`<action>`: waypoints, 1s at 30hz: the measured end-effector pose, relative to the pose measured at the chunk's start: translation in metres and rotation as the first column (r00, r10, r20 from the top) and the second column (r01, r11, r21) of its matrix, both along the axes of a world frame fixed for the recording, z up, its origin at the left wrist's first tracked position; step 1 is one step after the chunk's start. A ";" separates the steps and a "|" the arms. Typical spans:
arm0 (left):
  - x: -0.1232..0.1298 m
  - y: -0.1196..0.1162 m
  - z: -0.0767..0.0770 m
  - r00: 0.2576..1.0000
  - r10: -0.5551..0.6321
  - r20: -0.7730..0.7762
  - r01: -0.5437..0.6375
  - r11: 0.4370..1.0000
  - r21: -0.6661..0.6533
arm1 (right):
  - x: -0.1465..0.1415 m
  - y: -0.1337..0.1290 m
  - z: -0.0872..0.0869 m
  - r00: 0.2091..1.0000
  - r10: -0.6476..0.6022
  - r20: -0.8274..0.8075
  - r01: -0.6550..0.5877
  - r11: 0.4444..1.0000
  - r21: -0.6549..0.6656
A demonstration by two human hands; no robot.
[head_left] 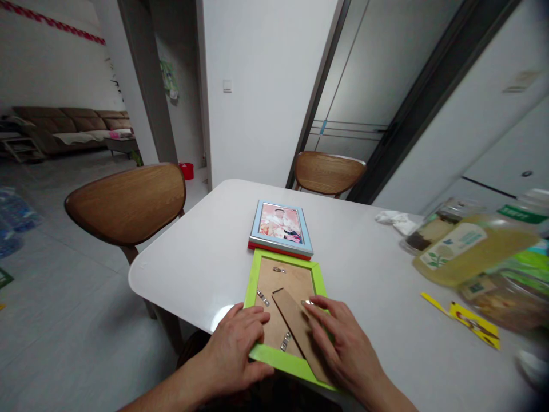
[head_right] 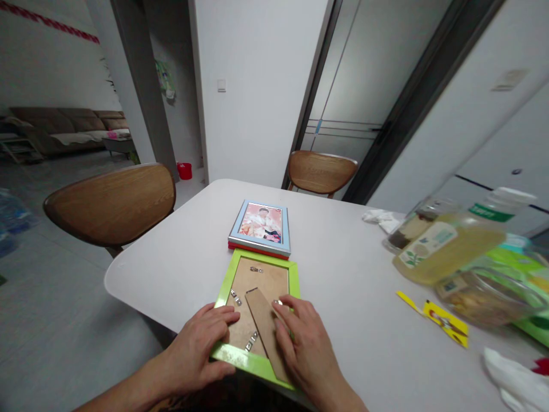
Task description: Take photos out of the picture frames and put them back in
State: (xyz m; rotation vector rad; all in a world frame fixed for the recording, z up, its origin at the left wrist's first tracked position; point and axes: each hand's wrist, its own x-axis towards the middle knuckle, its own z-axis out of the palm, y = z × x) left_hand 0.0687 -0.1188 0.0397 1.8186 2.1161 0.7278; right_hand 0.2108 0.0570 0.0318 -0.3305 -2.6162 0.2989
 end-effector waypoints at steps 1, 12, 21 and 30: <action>0.000 0.000 -0.001 1.000 0.001 0.000 -0.001 1.000 0.005 | -0.003 0.006 -0.001 0.998 -0.068 -0.001 0.068 0.998 -0.006; 0.000 -0.001 -0.004 1.000 0.018 0.014 -0.018 1.000 0.010 | -0.012 0.019 -0.010 0.993 -0.120 0.015 0.120 0.992 -0.045; 0.000 -0.002 -0.011 0.999 0.017 0.049 -0.021 0.997 0.071 | -0.035 -0.007 0.005 0.998 -0.028 0.064 0.031 0.998 -0.057; 0.000 0.000 -0.016 0.998 0.000 0.068 -0.012 0.984 0.177 | -0.075 -0.032 0.010 0.958 0.049 0.281 -0.043 0.999 -0.027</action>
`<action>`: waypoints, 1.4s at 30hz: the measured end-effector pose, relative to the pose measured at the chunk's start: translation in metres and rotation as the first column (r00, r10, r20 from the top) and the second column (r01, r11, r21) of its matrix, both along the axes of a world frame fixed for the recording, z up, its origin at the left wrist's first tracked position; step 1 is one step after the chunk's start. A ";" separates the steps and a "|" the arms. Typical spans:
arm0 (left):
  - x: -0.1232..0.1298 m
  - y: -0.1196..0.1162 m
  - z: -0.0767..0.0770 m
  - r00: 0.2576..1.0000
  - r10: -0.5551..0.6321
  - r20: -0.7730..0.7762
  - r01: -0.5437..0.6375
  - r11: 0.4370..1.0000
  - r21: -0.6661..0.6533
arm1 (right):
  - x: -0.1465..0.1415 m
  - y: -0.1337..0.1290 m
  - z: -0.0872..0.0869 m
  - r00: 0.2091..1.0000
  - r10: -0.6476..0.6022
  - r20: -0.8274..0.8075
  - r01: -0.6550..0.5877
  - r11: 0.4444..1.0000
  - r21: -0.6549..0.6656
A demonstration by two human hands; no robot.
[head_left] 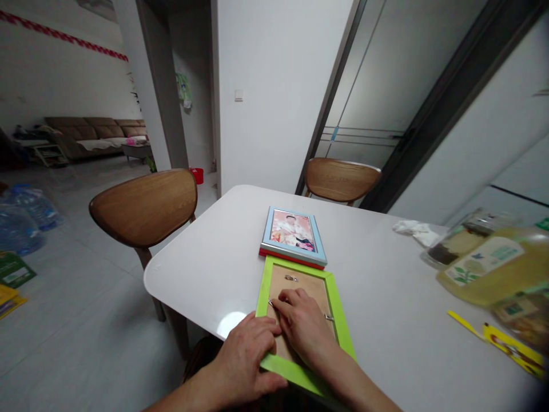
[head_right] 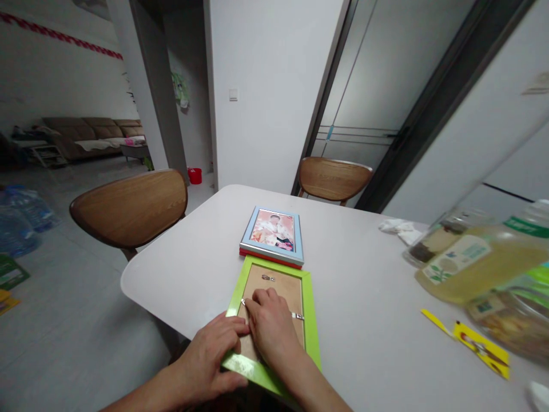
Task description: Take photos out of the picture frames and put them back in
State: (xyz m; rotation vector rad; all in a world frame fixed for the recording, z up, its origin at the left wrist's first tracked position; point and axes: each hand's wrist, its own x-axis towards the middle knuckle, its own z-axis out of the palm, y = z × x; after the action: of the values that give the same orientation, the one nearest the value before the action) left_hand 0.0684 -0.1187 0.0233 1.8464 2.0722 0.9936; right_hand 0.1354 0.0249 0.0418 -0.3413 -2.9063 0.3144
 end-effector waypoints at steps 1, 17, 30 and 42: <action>0.000 0.000 0.000 1.000 -0.002 0.003 0.001 1.000 0.007 | 0.001 0.000 -0.001 1.000 0.016 0.012 -0.016 1.000 0.016; 0.001 0.001 0.003 1.000 0.025 0.013 -0.024 0.999 -0.029 | -0.026 0.060 -0.004 0.950 -0.308 -0.055 0.305 0.951 -0.058; 0.004 0.000 0.003 0.999 0.053 -0.002 -0.053 0.998 -0.021 | -0.048 0.078 -0.011 0.843 -0.539 -0.004 0.534 0.836 -0.125; 0.002 -0.005 -0.004 0.988 0.000 -0.156 0.008 0.999 0.052 | 0.016 0.085 -0.002 0.804 -0.558 -0.203 0.445 0.792 -0.418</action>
State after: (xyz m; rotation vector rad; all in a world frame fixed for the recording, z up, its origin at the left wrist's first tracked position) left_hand 0.0708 -0.1236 0.0190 2.0134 2.1475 0.9390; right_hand 0.1512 0.1094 0.0394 -1.0098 -2.3082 0.7209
